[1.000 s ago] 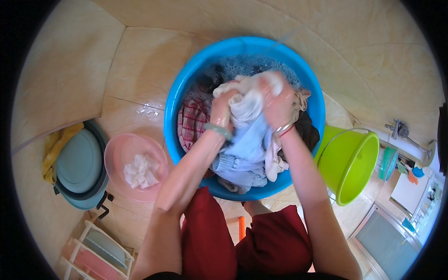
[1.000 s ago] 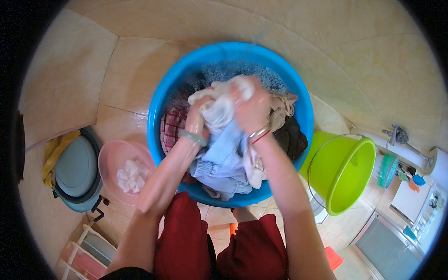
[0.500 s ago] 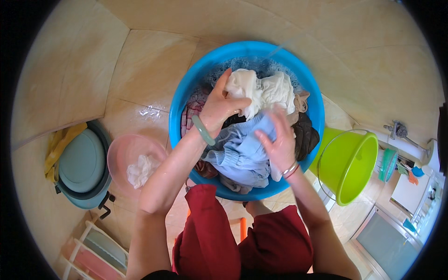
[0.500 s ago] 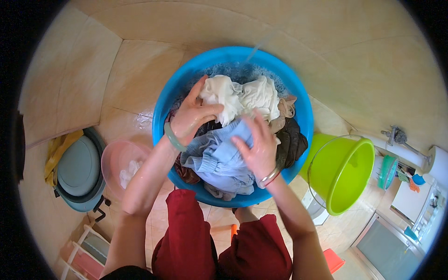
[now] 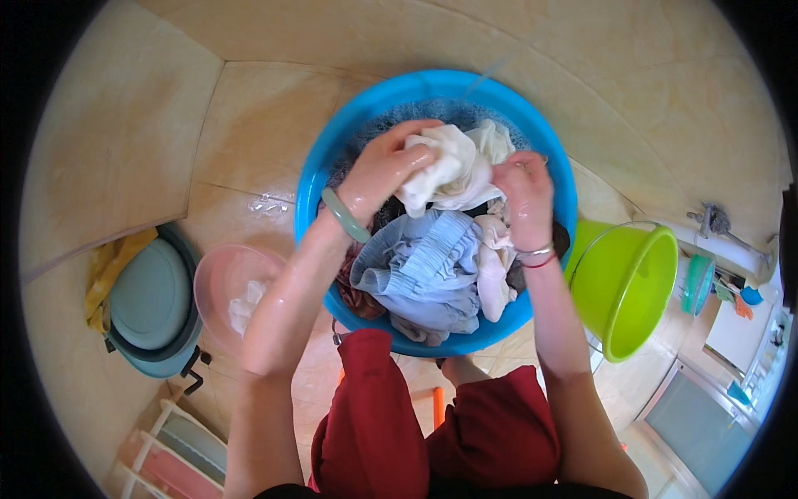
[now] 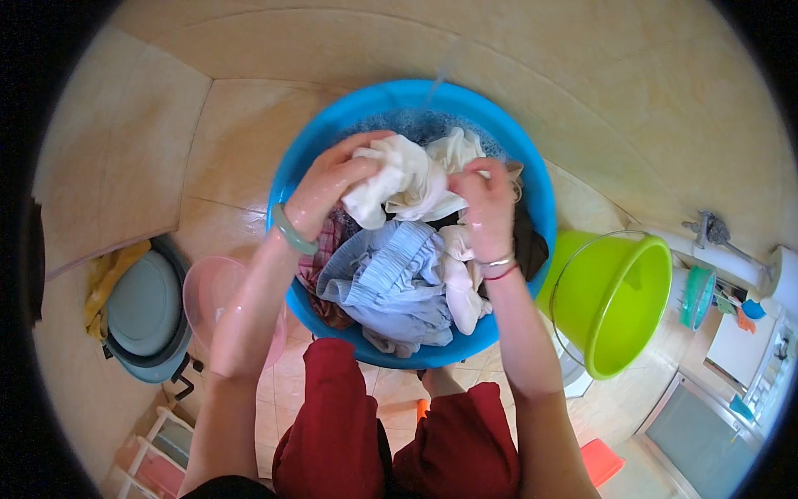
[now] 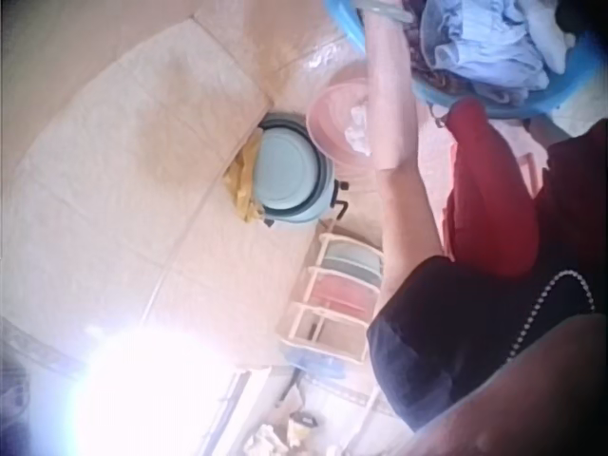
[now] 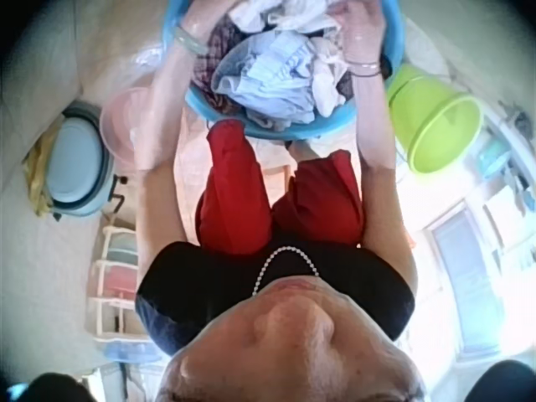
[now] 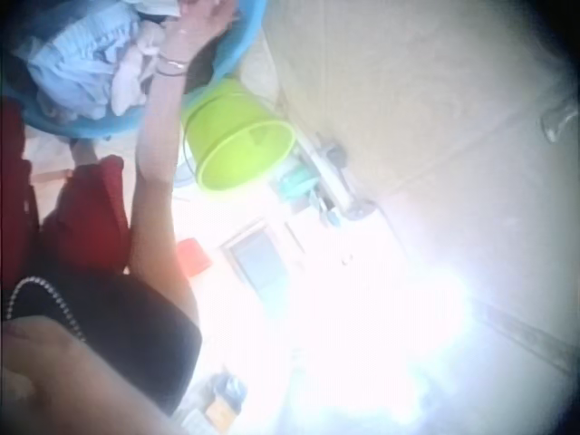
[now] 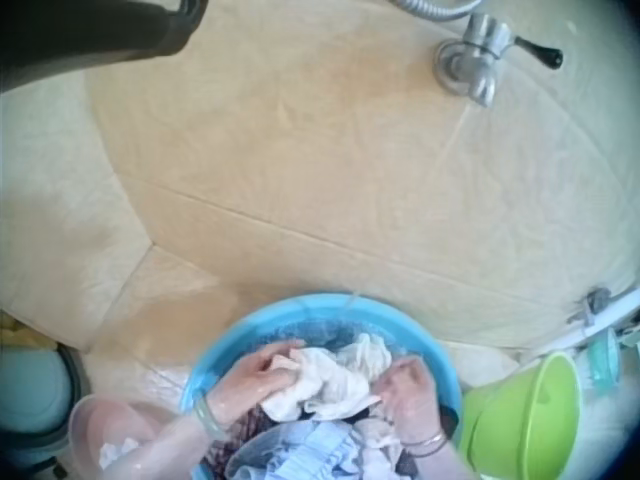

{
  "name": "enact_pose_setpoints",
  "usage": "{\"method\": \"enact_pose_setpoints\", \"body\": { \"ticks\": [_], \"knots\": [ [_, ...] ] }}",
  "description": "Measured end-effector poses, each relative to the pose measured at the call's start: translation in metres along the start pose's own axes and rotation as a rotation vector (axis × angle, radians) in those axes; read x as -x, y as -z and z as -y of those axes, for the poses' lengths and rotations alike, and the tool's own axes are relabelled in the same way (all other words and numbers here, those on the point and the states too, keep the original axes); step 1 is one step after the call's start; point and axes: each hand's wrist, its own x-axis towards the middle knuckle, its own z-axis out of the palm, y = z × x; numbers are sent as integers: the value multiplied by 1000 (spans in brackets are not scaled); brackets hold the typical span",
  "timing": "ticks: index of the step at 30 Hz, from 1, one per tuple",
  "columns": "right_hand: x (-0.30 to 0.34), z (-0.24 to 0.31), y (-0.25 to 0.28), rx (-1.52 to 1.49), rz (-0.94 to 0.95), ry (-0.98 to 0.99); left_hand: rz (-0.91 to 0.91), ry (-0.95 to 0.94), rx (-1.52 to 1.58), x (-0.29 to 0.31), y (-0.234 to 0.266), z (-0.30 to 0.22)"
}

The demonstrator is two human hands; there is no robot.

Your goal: The person washes a load of mixed-color clothes by hand in a blue basin filled with soapy water. They repeatedly submerge, agitate, and wring out individual items, including white, yellow, and plaid fabrics, before transferring them to a green bucket.

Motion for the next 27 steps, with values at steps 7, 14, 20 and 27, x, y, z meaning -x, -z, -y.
{"method": "enact_pose_setpoints", "body": {
  "ticks": [7, 14, 20, 27],
  "knots": [
    [-5, 38, 6, 120, 185, -118, -30, 112, 38, 7, 42, 8],
    [-2, 2, -25, 641, 143, -39, -86, 5, -102, 15, 34, 6],
    [-5, 68, -28, 336, 136, 215, -247, -218, -1006, 24, 24, 4],
    [0, 96, -31, 542, 318, 388, -73, -323, -798, 2, -5, -34]
  ]
}}
